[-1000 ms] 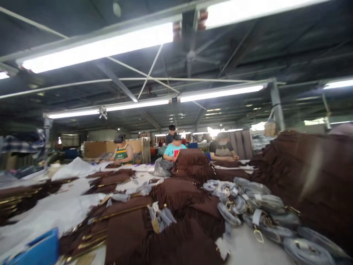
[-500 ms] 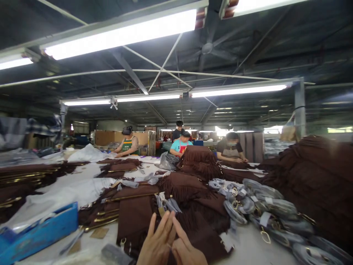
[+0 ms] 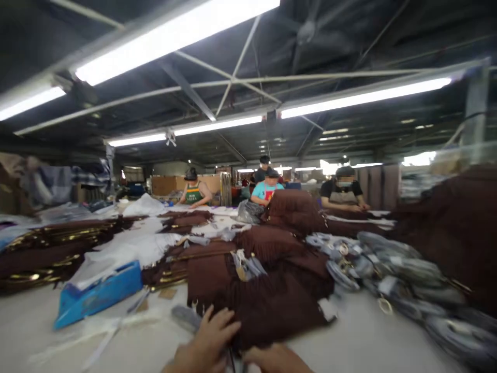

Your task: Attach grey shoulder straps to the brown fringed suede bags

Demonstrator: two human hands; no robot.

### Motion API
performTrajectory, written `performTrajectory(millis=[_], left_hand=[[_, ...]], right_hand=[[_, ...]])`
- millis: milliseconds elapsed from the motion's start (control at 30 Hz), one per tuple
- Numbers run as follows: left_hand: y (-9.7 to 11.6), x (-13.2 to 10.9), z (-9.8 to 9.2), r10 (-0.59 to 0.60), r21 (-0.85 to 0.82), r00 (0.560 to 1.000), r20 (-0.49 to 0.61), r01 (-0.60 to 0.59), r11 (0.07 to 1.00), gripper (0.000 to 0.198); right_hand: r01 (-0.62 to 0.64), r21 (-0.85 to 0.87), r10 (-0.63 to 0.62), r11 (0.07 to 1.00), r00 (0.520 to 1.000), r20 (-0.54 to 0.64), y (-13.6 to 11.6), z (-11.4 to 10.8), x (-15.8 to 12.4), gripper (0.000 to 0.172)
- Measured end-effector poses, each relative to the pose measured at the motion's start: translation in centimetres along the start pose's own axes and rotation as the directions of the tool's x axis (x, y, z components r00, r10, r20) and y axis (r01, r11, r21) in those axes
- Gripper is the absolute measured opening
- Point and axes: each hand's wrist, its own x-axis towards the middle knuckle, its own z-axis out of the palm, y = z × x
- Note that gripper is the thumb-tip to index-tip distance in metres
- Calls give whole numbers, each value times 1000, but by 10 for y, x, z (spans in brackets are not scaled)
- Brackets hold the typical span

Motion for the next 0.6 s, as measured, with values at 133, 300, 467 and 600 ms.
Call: performTrajectory(millis=[133, 300, 467, 600], left_hand=[[12, -12, 2, 2, -72, 1000, -30, -4, 997, 81], [6, 2, 12, 72, -56, 997, -38, -74, 996, 70], [8, 11, 18, 128, 92, 987, -96, -120, 989, 40], [17, 14, 11, 148, 171, 981, -122, -126, 977, 16]], right_hand=[[73, -178, -53, 981, 992, 115, -19, 11, -21, 28], [50, -441, 4, 896, 993, 121, -35, 22, 5, 22], [20, -424, 63, 906, 981, 182, -28, 23, 17, 15], [-160, -425, 248, 891, 956, 159, 18, -15, -14, 14]])
